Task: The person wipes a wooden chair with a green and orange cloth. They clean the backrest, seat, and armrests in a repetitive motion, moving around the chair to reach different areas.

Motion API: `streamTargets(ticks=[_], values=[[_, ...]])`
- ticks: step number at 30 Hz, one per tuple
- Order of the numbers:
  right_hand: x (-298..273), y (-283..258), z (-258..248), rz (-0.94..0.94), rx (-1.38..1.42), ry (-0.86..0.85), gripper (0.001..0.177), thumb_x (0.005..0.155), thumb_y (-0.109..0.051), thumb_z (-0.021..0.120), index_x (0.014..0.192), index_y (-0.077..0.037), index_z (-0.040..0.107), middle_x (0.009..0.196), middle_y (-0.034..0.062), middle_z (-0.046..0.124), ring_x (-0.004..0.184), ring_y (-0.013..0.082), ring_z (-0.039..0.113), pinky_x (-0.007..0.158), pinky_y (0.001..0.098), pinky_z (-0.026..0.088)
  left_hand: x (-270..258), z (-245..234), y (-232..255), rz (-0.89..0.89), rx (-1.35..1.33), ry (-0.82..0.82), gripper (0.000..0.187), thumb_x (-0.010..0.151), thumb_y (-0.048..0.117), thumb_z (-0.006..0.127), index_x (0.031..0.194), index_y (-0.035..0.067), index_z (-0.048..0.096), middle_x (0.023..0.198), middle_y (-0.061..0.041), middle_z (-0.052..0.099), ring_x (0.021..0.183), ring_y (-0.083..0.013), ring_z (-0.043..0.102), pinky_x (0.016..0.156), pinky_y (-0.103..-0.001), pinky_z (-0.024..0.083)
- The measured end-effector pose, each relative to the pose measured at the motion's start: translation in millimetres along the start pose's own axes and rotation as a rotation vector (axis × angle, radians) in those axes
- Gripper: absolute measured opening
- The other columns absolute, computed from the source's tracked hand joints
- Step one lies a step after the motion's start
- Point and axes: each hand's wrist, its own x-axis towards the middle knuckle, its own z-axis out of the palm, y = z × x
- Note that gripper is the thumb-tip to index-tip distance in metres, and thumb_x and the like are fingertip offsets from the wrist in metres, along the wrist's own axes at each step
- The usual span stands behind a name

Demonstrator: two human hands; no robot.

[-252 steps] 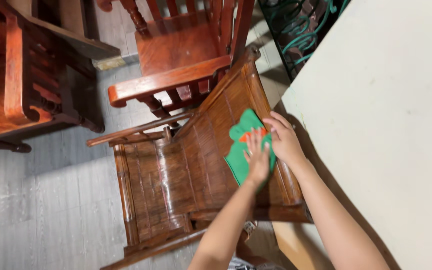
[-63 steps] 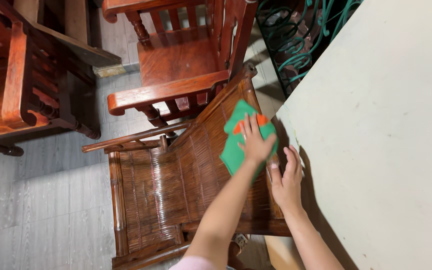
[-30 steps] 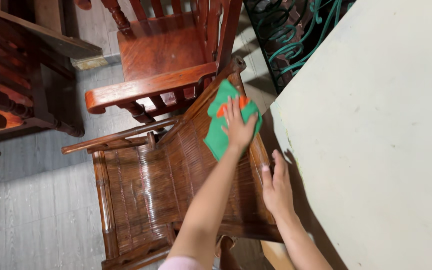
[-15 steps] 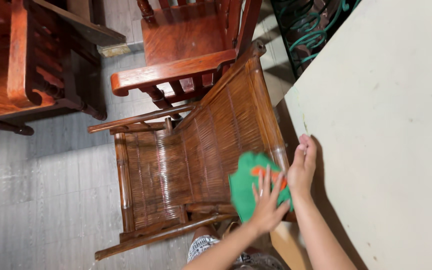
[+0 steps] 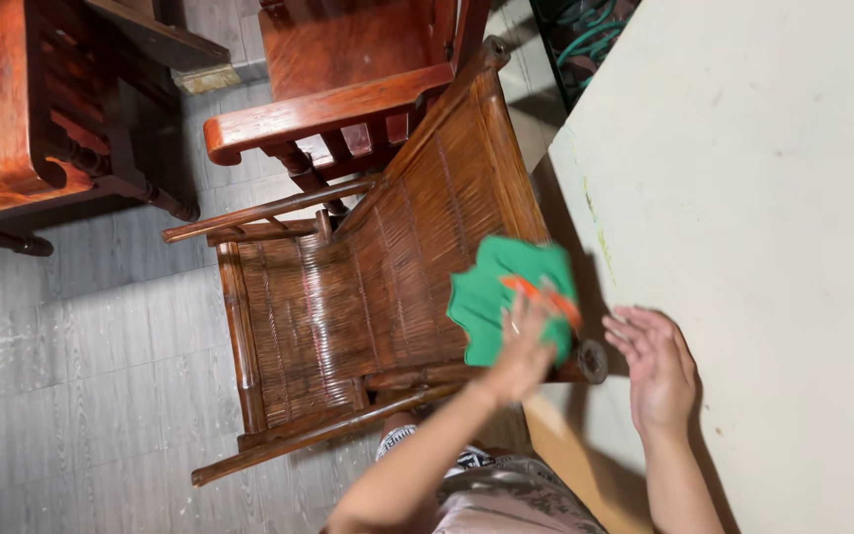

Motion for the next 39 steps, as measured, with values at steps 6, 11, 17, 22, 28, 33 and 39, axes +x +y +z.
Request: streamTargets(ticks=[6,11,17,22,28,33,39], values=[[-34,9,-23,0.015,0.013,0.055,0.040,0.114,-0.030,0.035,0.131,-0.001,0.055,0.135,0.0174,0.061,0.127,0.0278,0.059,0.110,0.0393,0.044,-19,10,77,-0.031,0.089,-0.105,0.058,0.077,0.013,0.069,0.134,0.022,0.058,0.167,-0.005,0.029,0.160,-0.0419,-0.001,0.114,-0.080,0.000],[-33,7,-9,0.035,-0.074,0.169,0.034,0.111,-0.022,0.037,0.134,-0.003,0.054,0.137,0.0138,0.060,0.121,0.0212,0.059,0.098,0.0350,0.045,-2,26,92,-0.084,0.136,0.056,0.037,0.073,0.006,0.074,0.107,0.018,0.068,0.150,-0.005,0.046,0.158,-0.0425,0.008,0.107,-0.088,0.004],[-35,12,-4,-0.056,-0.099,0.157,0.030,0.112,-0.018,0.042,0.134,-0.003,0.055,0.140,0.0113,0.059,0.122,0.0191,0.059,0.100,0.0349,0.048,-2,47,79,-0.034,0.103,0.195,0.036,0.076,-0.006,0.064,0.105,0.016,0.067,0.145,-0.001,0.058,0.160,-0.0393,0.024,0.115,-0.085,0.001],[-33,10,-3,-0.114,-0.302,0.154,0.031,0.112,-0.020,0.044,0.134,-0.002,0.056,0.139,0.0113,0.060,0.126,0.0198,0.059,0.104,0.0357,0.047,-5,45,67,0.035,0.085,0.267,0.047,0.082,0.001,0.066,0.124,0.020,0.063,0.160,-0.005,0.046,0.161,-0.0346,0.027,0.124,-0.080,0.001],[-23,15,2,-0.075,-0.257,0.142,0.034,0.111,-0.024,0.041,0.135,-0.005,0.055,0.143,0.0099,0.058,0.134,0.0213,0.054,0.110,0.0367,0.045,34,9,21,-0.143,0.170,0.207,0.079,0.078,0.023,0.069,0.152,0.033,0.044,0.175,-0.004,0.002,0.160,-0.0423,-0.007,0.116,-0.078,0.000],[-14,27,2,0.077,-0.161,0.154,0.036,0.110,-0.028,0.040,0.135,-0.006,0.055,0.145,0.0087,0.056,0.137,0.0231,0.050,0.112,0.0390,0.040,64,-12,0,-0.188,-0.017,0.156,0.082,0.084,0.025,0.060,0.160,0.035,0.031,0.175,-0.005,-0.013,0.159,-0.0411,-0.017,0.115,-0.076,-0.003],[-25,32,3,0.130,-0.037,0.163,0.040,0.106,-0.029,0.038,0.137,-0.008,0.052,0.151,0.0073,0.052,0.144,0.0218,0.043,0.113,0.0403,0.033,-7,4,5,-0.149,-0.007,-0.136,0.076,0.095,0.048,0.064,0.161,0.039,0.027,0.171,-0.010,-0.028,0.156,-0.0437,-0.026,0.115,-0.075,-0.007]])
